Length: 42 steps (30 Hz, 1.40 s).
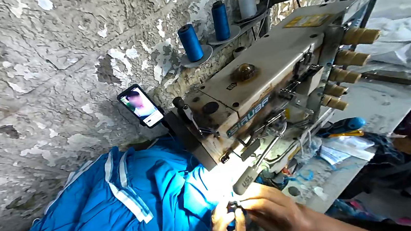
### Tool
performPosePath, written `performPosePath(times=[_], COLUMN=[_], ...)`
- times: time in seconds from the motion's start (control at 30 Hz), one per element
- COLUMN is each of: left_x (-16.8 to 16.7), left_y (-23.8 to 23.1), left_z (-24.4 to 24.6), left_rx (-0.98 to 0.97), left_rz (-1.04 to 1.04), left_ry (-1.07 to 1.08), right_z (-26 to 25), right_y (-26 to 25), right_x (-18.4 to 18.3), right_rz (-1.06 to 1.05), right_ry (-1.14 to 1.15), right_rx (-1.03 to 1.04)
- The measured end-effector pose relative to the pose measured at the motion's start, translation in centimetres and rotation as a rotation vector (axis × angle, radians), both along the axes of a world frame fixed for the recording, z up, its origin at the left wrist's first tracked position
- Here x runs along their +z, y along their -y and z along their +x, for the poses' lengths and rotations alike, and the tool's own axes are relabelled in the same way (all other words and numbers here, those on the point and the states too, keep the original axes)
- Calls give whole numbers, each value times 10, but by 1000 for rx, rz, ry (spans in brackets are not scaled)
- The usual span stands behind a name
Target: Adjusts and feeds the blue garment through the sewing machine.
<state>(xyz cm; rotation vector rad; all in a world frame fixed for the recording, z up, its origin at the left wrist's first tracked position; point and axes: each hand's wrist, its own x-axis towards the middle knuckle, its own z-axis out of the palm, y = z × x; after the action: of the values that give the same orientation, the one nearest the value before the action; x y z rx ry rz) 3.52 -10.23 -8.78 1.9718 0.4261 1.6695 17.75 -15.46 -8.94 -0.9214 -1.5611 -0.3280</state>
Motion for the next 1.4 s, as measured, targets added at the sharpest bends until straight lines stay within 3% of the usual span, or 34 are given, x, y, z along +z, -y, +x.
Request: performPosePath(times=[0.3,0.47,0.57,0.77,1.17,1.4], left_x=[-4,1,3,1,-2,-5], left_y=[-4,-3,-3,-5,-4,-4], left_z=[4,6,7,6,8,11], left_rx=[-50,-61,4,169,86,-19], left_rz=[-15,-34,-55,9,-163,-381], left_ry=[81,92,59,-52,17,93], right_z=[0,-7,-8,-9,-12,-14], right_y=[-2,-5,-8,-7,-3,-6], right_x=[-3,-3,0,4,17,18], right_rz=[-1,-131,-163,-185,-155,-176], right_ry=[-10,-335,-417,-375,-268,-278], right_rx=[-10,75,76,-16,-129,-162])
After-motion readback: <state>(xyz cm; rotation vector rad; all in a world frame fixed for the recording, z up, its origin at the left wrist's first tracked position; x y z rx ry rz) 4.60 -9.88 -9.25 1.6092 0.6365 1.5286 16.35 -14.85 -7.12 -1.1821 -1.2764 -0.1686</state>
